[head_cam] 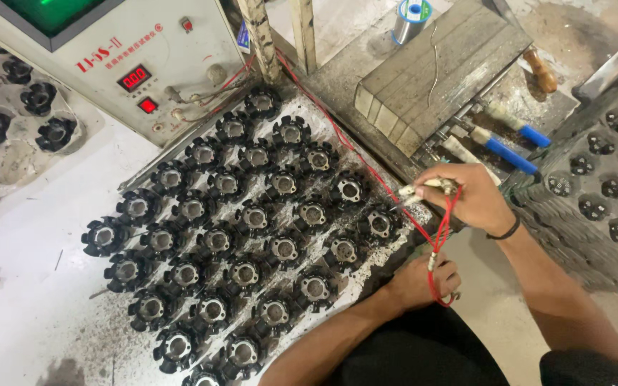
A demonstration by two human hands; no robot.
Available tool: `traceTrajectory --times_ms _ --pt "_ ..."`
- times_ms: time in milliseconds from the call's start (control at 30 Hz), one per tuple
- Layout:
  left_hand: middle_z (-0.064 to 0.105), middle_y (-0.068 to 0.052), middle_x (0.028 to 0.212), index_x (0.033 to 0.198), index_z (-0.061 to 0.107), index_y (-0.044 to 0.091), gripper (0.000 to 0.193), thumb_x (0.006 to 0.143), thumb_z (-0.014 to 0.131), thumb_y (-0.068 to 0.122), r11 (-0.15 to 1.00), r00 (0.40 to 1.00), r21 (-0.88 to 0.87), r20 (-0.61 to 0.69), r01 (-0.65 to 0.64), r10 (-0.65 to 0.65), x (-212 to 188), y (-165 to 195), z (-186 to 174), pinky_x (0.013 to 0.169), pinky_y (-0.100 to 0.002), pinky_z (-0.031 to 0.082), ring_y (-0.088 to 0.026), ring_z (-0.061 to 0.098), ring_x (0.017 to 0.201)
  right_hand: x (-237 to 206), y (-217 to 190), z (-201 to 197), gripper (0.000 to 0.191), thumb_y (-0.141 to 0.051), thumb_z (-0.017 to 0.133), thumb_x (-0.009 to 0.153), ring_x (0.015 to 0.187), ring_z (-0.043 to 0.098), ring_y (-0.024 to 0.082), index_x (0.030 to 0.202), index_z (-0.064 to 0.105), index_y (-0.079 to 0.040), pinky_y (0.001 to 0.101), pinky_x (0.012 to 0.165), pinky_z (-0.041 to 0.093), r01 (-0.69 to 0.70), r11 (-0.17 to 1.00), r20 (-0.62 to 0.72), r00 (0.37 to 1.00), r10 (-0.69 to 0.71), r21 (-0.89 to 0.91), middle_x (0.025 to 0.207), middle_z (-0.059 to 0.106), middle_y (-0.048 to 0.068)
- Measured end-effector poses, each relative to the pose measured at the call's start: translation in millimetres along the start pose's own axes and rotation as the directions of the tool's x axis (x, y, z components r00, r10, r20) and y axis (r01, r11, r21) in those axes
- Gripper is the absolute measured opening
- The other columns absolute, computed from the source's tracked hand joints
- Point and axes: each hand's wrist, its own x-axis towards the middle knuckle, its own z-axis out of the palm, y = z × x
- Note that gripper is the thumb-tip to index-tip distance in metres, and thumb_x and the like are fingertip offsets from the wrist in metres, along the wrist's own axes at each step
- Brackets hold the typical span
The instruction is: The person solders wire leads onto black plastic rotor components one at a time using a soldering iron, holding each part steady while applying solder, then places the finished part back on the workbench. Near the end, the person uses red test leads connected to a testing machine to check the soldered parts.
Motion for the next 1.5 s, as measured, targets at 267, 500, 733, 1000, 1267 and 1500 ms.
traceTrajectory --times_ms 267,500,733,1000,1267,1500 --pt "0.06 -0.003 0.102 0.088 0.061 0.013 0.019 0.081 0.066 0.03 0.998 1.0 -0.067 0.008 0.016 -0.016 -11 0 22 0.083 -0.039 0.055 -0.025 0.062 0.109 -34 9 65 0.019 -0.015 0.082 0.087 0.071 0.063 0.01 0.096 0.074 -0.001 0.0259 0.064 0.049 -0.102 0.988 -0.188 0.974 0.122 0.115 0.08 0.072 0.006" --pt "0.062 -0.002 0.104 0.089 0.065 0.014 0.027 0.079 0.069 0.039 1.0 0.998 0.006 0.069 0.013 -0.013 -11 4 44 0.081 -0.038 0.056 -0.023 0.062 0.108 -38 0 69 0.017 -0.015 0.079 0.09 0.068 0.067 0.016 0.098 0.071 -0.004 0.0307 0.062 0.05 0.031 0.997 -0.291 0.955 -0.051 -0.076 0.082 0.071 0.011" --pt "0.058 -0.004 0.103 0.092 0.062 0.014 0.026 0.082 0.07 0.036 1.0 1.0 -0.009 -0.017 0.005 -0.005 -6 -1 29 0.072 -0.034 0.054 -0.022 0.061 0.107 -27 -14 60 0.021 -0.021 0.08 0.089 0.062 0.064 0.025 0.1 0.071 -0.006 0.036 0.058 0.048 -0.054 0.97 -0.189 0.982 0.009 -0.236 0.077 0.068 0.015" --pt "0.057 0.001 0.103 0.104 0.064 0.017 0.017 0.089 0.065 0.026 0.992 0.992 -0.077 0.092 0.095 -0.088 2 5 15 0.076 -0.031 0.058 -0.017 0.062 0.1 25 -7 49 0.017 -0.018 0.077 0.092 0.064 0.058 0.009 0.102 0.074 -0.004 0.0282 0.055 0.042 -0.045 0.999 -0.128 0.991 0.046 0.011 0.073 0.069 0.005" --pt "0.063 0.0 0.118 0.114 0.066 0.017 0.022 0.096 0.062 0.03 0.999 0.999 -0.028 -0.001 0.039 -0.039 3 9 11 0.086 -0.031 0.059 -0.017 0.063 0.109 56 27 89 0.018 -0.018 0.079 0.094 0.065 0.053 0.008 0.103 0.072 -0.004 0.0267 0.057 0.042 0.079 0.997 -0.181 0.98 -0.08 -0.012 0.074 0.067 0.007" --pt "0.062 -0.012 0.136 0.129 0.059 0.013 0.039 0.092 0.063 0.026 0.983 0.992 -0.18 -0.116 0.026 -0.047 7 3 19 0.09 -0.037 0.058 -0.027 0.063 0.115 74 4 64 0.021 -0.022 0.079 0.096 0.067 0.056 0.01 0.105 0.073 -0.004 0.0268 0.061 0.045 0.088 0.996 -0.06 0.994 -0.09 -0.026 0.078 0.068 0.008"
